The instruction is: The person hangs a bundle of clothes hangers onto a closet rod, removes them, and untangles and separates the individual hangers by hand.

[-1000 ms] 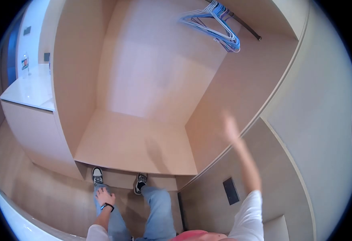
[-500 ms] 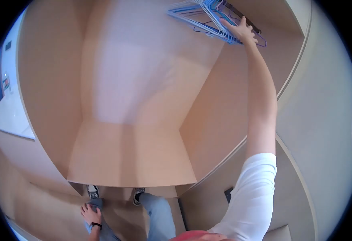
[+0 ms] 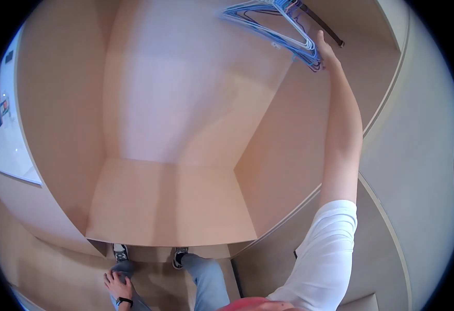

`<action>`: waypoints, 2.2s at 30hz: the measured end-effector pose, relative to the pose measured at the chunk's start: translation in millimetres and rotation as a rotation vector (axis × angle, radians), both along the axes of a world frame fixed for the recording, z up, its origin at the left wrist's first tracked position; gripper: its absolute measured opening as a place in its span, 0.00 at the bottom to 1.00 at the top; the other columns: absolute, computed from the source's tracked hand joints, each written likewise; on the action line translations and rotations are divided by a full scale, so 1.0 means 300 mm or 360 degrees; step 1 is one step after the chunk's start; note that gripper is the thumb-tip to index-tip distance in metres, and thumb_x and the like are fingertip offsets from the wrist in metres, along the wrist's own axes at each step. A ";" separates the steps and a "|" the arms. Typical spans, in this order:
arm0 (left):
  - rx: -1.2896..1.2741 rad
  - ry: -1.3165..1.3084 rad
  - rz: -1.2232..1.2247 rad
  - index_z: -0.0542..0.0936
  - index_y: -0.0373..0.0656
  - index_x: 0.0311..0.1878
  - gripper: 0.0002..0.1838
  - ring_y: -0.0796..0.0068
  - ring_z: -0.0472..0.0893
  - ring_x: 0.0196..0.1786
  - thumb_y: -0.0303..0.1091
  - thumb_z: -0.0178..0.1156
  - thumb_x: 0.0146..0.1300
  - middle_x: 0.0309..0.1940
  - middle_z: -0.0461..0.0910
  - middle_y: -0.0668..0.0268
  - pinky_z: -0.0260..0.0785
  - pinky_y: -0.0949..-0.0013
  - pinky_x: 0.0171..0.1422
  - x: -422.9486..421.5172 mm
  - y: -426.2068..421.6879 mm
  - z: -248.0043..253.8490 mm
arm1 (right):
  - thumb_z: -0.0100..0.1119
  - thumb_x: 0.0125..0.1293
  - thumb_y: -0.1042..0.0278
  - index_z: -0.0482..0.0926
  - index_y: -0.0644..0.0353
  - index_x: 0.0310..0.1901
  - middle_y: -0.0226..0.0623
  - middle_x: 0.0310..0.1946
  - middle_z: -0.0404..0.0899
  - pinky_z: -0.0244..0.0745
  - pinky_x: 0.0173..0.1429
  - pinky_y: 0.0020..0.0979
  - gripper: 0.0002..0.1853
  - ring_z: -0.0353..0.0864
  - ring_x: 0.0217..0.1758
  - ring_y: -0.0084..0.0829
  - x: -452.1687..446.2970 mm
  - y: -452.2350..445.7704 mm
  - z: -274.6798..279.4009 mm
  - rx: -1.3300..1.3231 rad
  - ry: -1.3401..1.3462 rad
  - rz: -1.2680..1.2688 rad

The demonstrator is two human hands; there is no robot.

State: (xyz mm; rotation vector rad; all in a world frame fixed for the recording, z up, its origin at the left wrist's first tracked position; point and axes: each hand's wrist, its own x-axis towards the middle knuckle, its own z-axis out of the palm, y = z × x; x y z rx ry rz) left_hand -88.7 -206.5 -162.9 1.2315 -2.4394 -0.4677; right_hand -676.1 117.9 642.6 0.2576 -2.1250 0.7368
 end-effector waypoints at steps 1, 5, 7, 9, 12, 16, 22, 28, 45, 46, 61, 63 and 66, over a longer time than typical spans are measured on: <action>-0.0003 -0.0013 0.0000 0.77 0.43 0.46 0.20 0.46 0.63 0.72 0.38 0.68 0.51 0.66 0.69 0.58 0.55 0.46 0.75 -0.003 0.005 0.006 | 0.32 0.61 0.15 0.65 0.62 0.72 0.57 0.68 0.68 0.62 0.68 0.59 0.56 0.68 0.69 0.53 0.007 0.012 -0.007 -0.0058 -0.0222 0.0178; 0.0005 -0.0039 -0.0017 0.78 0.44 0.45 0.19 0.47 0.63 0.71 0.40 0.68 0.51 0.65 0.70 0.58 0.55 0.47 0.74 -0.053 0.052 0.053 | 0.36 0.64 0.16 0.83 0.59 0.33 0.37 0.27 0.81 0.77 0.40 0.36 0.46 0.79 0.29 0.32 -0.073 0.038 0.049 -0.0476 -0.0328 0.0721; -0.0013 -0.0015 -0.0043 0.78 0.44 0.45 0.19 0.47 0.63 0.71 0.40 0.68 0.50 0.65 0.70 0.57 0.55 0.47 0.74 -0.054 0.072 0.061 | 0.38 0.64 0.16 0.80 0.55 0.26 0.33 0.20 0.79 0.76 0.31 0.31 0.43 0.75 0.19 0.29 0.122 -0.002 -0.011 -0.0529 -0.0481 0.0913; -0.0027 -0.0014 -0.0032 0.78 0.45 0.44 0.19 0.47 0.63 0.71 0.41 0.68 0.50 0.65 0.70 0.57 0.55 0.47 0.74 -0.076 0.100 0.076 | 0.40 0.61 0.15 0.81 0.59 0.29 0.33 0.20 0.78 0.76 0.29 0.30 0.45 0.76 0.19 0.28 0.174 0.013 -0.016 -0.0387 -0.0572 0.1076; -0.0039 -0.0005 -0.0035 0.78 0.46 0.42 0.18 0.46 0.63 0.71 0.40 0.69 0.49 0.64 0.71 0.57 0.54 0.47 0.74 -0.080 0.113 0.077 | 0.48 0.58 0.16 0.83 0.66 0.34 0.36 0.20 0.79 0.78 0.29 0.31 0.47 0.79 0.21 0.28 0.264 -0.064 -0.048 -0.0256 -0.0524 0.1047; -0.0023 0.0038 -0.0042 0.78 0.47 0.41 0.17 0.46 0.63 0.71 0.40 0.69 0.48 0.63 0.71 0.57 0.52 0.47 0.75 -0.080 0.124 0.092 | 0.67 0.54 0.28 0.81 0.76 0.43 0.42 0.25 0.82 0.79 0.27 0.34 0.45 0.83 0.23 0.31 0.236 -0.118 -0.034 0.0218 -0.0326 0.0444; 0.0031 0.0030 -0.0029 0.78 0.47 0.41 0.17 0.47 0.62 0.71 0.40 0.70 0.48 0.63 0.71 0.57 0.51 0.47 0.75 -0.056 0.090 0.085 | 0.79 0.51 0.54 0.81 0.75 0.38 0.44 0.26 0.83 0.80 0.22 0.41 0.28 0.84 0.21 0.35 0.071 -0.275 -0.015 -0.0035 -0.0302 0.0343; -0.0015 0.0070 0.0014 0.78 0.48 0.40 0.16 0.47 0.63 0.71 0.40 0.70 0.49 0.62 0.72 0.58 0.52 0.47 0.75 -0.047 0.073 0.064 | 0.77 0.56 0.55 0.80 0.61 0.25 0.32 0.19 0.79 0.77 0.22 0.39 0.18 0.77 0.16 0.29 0.039 -0.315 0.008 -0.0218 -0.0668 0.0796; 0.0038 0.0095 -0.0017 0.79 0.48 0.41 0.16 0.47 0.64 0.69 0.41 0.69 0.50 0.61 0.72 0.59 0.54 0.46 0.74 -0.017 0.047 0.085 | 0.68 0.59 0.54 0.70 0.57 0.14 0.31 0.14 0.68 0.65 0.29 0.36 0.24 0.69 0.20 0.29 -0.014 -0.356 -0.013 -0.0300 -0.0398 0.0693; 0.0019 0.0095 -0.0024 0.79 0.48 0.41 0.16 0.47 0.64 0.69 0.41 0.69 0.51 0.61 0.72 0.59 0.54 0.46 0.74 -0.014 0.041 0.071 | 0.68 0.59 0.53 0.70 0.57 0.14 0.32 0.14 0.68 0.65 0.31 0.37 0.24 0.69 0.21 0.29 -0.035 -0.355 -0.002 -0.0264 -0.0353 0.0625; 0.0188 0.0167 -0.0050 0.81 0.44 0.40 0.16 0.48 0.63 0.70 0.43 0.68 0.51 0.60 0.72 0.58 0.51 0.44 0.75 -0.019 0.035 0.076 | 0.71 0.55 0.51 0.79 0.60 0.20 0.33 0.21 0.76 0.68 0.36 0.35 0.20 0.75 0.27 0.29 0.078 -0.502 0.051 -0.0431 -0.0037 0.0322; 0.0070 0.0199 0.0009 0.81 0.44 0.40 0.17 0.48 0.63 0.70 0.43 0.68 0.51 0.60 0.72 0.58 0.51 0.44 0.75 -0.032 0.056 0.085 | 0.71 0.57 0.52 0.76 0.59 0.18 0.32 0.17 0.73 0.65 0.30 0.36 0.21 0.71 0.22 0.28 0.097 -0.502 -0.011 -0.0576 -0.0035 0.0541; 0.0061 0.0215 -0.0022 0.81 0.44 0.40 0.16 0.47 0.63 0.70 0.43 0.68 0.51 0.59 0.72 0.58 0.50 0.44 0.75 -0.027 0.055 0.091 | 0.73 0.52 0.45 0.86 0.69 0.30 0.48 0.32 0.86 0.79 0.46 0.41 0.27 0.87 0.40 0.43 0.139 -0.521 -0.177 -0.0515 0.0003 0.0166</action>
